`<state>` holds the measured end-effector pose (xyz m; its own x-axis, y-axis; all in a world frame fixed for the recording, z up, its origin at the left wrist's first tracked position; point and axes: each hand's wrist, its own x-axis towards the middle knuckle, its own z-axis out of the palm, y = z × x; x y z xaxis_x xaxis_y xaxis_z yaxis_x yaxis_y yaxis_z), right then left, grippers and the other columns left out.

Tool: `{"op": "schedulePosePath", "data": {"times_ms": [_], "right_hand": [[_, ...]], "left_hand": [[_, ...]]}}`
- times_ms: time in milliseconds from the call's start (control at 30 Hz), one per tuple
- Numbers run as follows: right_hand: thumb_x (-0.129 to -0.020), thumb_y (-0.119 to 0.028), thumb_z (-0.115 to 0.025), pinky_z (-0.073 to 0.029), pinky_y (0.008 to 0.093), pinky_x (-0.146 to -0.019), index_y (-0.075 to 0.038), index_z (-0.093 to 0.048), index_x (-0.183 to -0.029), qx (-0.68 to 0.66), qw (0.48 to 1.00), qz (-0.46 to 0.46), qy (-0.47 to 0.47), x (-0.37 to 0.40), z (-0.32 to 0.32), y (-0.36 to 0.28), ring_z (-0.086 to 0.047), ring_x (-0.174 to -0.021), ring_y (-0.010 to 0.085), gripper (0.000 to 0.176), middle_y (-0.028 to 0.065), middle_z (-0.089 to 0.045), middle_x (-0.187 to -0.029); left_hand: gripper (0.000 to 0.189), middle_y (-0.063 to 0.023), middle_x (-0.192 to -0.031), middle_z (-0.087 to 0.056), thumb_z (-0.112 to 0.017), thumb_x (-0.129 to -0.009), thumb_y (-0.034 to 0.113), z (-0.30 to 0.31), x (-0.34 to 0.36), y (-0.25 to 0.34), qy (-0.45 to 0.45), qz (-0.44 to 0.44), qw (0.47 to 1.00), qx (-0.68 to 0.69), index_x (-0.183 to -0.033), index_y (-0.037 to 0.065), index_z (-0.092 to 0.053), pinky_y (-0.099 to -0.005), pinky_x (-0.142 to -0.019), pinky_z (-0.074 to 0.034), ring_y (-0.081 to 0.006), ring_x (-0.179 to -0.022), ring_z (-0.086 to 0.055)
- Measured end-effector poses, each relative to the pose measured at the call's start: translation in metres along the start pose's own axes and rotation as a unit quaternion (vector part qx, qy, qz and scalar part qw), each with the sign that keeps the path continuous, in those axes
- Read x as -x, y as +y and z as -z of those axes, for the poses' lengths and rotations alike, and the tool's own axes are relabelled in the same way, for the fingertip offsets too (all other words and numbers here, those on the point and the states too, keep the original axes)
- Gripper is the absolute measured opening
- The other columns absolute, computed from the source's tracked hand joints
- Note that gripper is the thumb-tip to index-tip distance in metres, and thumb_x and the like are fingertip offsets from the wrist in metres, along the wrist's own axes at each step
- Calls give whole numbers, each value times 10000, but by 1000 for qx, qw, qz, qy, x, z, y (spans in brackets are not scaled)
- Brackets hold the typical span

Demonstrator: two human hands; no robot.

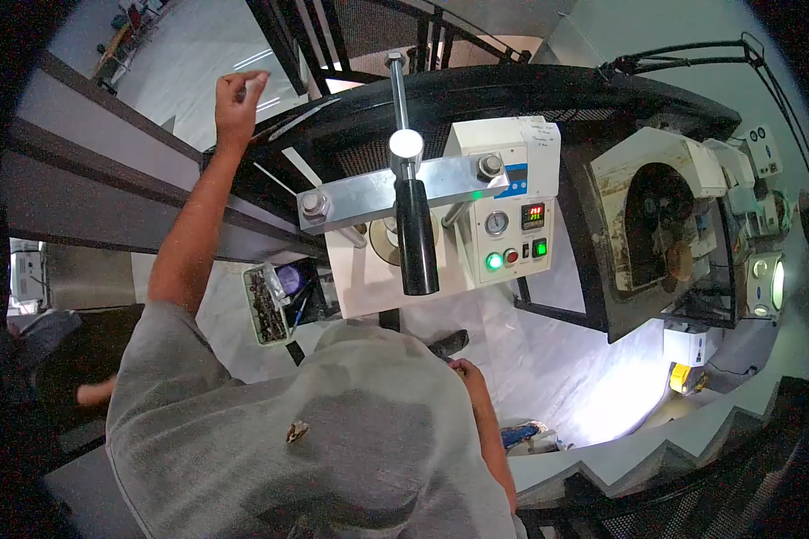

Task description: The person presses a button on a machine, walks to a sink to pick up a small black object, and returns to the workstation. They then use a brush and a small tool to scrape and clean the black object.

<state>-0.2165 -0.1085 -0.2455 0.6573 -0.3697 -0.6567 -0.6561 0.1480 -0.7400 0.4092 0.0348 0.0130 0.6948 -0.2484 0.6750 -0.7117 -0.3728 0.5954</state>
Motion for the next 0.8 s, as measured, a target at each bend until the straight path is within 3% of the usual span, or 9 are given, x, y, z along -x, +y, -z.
{"op": "schedulePosePath", "data": {"times_ms": [33,100,167,267,367,433,500,633,800], "right_hand": [[-853,-222,-707,-477,273,-713,-26,-633,-939,13,1000,12,3,1,-1,-5,-564,-765,110,226,17,-644,-813],[-874,-222,-683,-483,286,-740,-27,-637,-966,22,1000,-21,-1,3,1,-17,-581,-799,133,221,39,-652,-858],[-897,-222,-656,-488,301,-771,-29,-642,-997,29,998,-50,1,8,1,-33,-600,-838,160,218,62,-658,-910],[-904,-222,-645,-488,306,-781,-32,-643,-1011,21,999,-35,14,17,0,-40,-603,-852,168,218,69,-656,-928],[-911,-222,-634,-488,310,-792,-34,-645,-1024,17,999,-27,29,26,0,-44,-606,-867,176,219,76,-655,-946],[-916,-222,-627,-488,313,-799,-36,-646,-1033,15,999,-20,45,38,1,-47,-607,-877,181,220,81,-653,-959],[-921,-221,-620,-488,315,-806,-38,-647,-1042,12,998,-13,65,50,0,-54,-609,-886,186,222,85,-652,-971],[-930,-221,-606,-487,321,-820,-42,-649,-1060,17,994,9,103,76,-5,-66,-613,-906,197,226,94,-650,-995],[-942,-221,-588,-487,328,-837,-46,-652,-1082,24,989,33,143,98,-6,-75,-618,-930,210,233,106,-647,-1026]], "left_hand": [[227,-47,-853,-528,-695,-858,235,-4,-2,5,0,1,1000,0,-988,49,-691,-283,-704,-411,-140,-798,-511],[228,2,-875,-517,-660,-833,126,-13,-4,15,-109,206,874,427,-1041,31,-654,-241,-700,-388,-81,-802,-473],[272,14,-866,-531,-616,-818,76,-31,-1,30,-119,205,862,447,-1086,26,-614,-232,-701,-394,-78,-790,-471],[233,12,-832,-554,-609,-826,68,-55,6,42,-197,240,879,360,-1056,28,-615,-232,-704,-410,-92,-763,-497],[282,-17,-851,-581,-639,-920,268,-75,7,56,-210,219,911,278,-1067,27,-633,-242,-786,-419,-123,-770,-500],[373,-46,-892,-583,-651,-915,373,-77,9,66,-237,131,952,146,-1115,59,-636,-277,-813,-436,-175,-788,-516],[366,-79,-936,-558,-662,-902,390,-87,15,61,-150,-156,967,-137,-1144,116,-646,-359,-838,-436,-220,-817,-525],[365,-130,-1008,-585,-706,-844,366,-90,8,67,-282,-59,956,-52,-1104,115,-663,-430,-860,-456,-308,-954,-591],[356,-119,-1036,-629,-735,-814,305,-90,7,58,-267,-88,957,-67,-1096,103,-659,-420,-848,-479,-302,-962,-628]]}}
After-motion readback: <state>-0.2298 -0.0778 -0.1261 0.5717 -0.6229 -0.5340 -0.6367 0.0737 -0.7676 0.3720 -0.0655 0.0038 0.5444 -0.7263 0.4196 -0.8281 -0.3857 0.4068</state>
